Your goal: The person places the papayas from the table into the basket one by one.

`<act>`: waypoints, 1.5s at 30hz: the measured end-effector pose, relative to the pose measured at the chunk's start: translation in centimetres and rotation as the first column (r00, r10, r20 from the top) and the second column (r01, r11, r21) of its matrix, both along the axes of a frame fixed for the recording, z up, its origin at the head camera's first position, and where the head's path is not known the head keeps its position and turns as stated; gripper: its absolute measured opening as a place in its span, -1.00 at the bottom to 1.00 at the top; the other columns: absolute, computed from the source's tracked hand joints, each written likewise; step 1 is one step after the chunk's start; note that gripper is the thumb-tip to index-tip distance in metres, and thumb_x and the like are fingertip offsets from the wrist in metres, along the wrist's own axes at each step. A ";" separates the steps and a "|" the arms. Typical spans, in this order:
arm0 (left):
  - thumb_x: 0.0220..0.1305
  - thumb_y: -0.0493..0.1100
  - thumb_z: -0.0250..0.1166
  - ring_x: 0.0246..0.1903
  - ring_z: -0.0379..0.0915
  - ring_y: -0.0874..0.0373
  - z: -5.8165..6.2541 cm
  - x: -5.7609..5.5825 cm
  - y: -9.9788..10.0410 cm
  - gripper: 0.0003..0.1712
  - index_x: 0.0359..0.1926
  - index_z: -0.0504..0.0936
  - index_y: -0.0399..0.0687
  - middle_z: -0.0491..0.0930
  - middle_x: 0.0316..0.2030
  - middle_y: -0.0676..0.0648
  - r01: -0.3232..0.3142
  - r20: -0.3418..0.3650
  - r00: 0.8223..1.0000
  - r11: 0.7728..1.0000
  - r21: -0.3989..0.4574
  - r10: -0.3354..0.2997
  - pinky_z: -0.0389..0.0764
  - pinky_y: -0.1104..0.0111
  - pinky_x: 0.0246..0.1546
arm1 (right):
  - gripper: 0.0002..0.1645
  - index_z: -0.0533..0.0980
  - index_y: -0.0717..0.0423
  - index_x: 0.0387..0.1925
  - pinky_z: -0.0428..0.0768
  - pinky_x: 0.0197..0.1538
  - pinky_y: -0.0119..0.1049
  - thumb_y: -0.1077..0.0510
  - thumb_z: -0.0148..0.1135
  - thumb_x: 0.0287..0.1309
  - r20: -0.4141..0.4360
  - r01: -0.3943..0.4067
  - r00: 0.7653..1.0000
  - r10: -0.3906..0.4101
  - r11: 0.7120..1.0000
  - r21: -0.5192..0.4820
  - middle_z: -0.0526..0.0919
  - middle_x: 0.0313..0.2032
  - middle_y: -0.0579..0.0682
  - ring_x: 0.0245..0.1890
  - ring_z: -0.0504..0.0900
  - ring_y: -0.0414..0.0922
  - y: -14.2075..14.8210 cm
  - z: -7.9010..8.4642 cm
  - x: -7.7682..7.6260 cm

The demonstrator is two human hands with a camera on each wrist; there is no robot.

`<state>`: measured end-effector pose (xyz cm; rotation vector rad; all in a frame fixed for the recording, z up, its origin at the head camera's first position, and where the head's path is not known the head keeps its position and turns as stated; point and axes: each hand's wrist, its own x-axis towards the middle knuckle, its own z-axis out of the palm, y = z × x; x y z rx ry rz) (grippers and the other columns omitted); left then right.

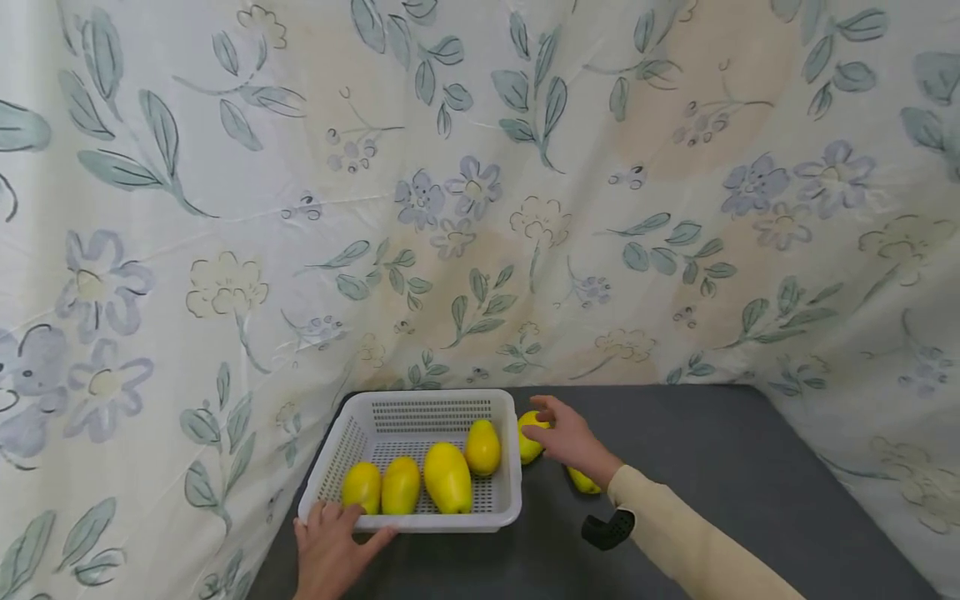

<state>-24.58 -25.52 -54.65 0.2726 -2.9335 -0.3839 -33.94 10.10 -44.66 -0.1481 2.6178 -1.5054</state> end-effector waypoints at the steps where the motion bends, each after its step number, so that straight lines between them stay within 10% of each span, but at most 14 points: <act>1: -0.28 0.78 0.08 0.15 0.18 -0.28 -0.1 0.0 -0.1 0.08 -0.16 0.65 -0.07 0.51 -0.16 -0.18 -0.001 0.004 1.000 1.000 0.001 0.001 -0.10 -0.42 0.23 | -0.25 0.27 0.00 0.37 0.70 -0.18 -0.13 -0.07 0.29 0.22 0.003 0.014 1.000 -0.014 1.000 -0.001 0.45 0.22 0.23 -0.05 0.64 0.05 1.1 0.2 0.0; 18: -0.32 0.82 0.02 0.13 0.17 -0.32 -0.5 -0.5 -0.5 0.11 -0.20 0.62 -0.06 0.50 -0.17 -0.22 0.002 -0.012 1.000 1.000 0.002 -0.002 -0.12 -0.44 0.22 | -0.09 -0.02 0.23 0.47 0.69 -0.08 -0.05 -0.19 0.06 0.37 0.041 0.207 0.978 -0.207 0.978 0.000 0.24 0.32 0.47 0.20 0.46 0.31 17.7 -2.5 3.5; 45: -0.30 0.80 0.05 0.13 0.16 -0.32 -0.2 -0.5 -0.6 0.11 -0.14 0.64 -0.06 0.51 -0.12 -0.23 0.001 0.058 0.998 1.000 0.022 -0.002 -0.12 -0.45 0.23 | -0.07 0.01 0.26 0.45 0.70 -0.13 -0.08 -0.22 0.07 0.35 0.072 0.227 0.971 -0.226 0.974 0.000 0.25 0.31 0.49 0.16 0.49 0.31 18.5 -4.0 3.8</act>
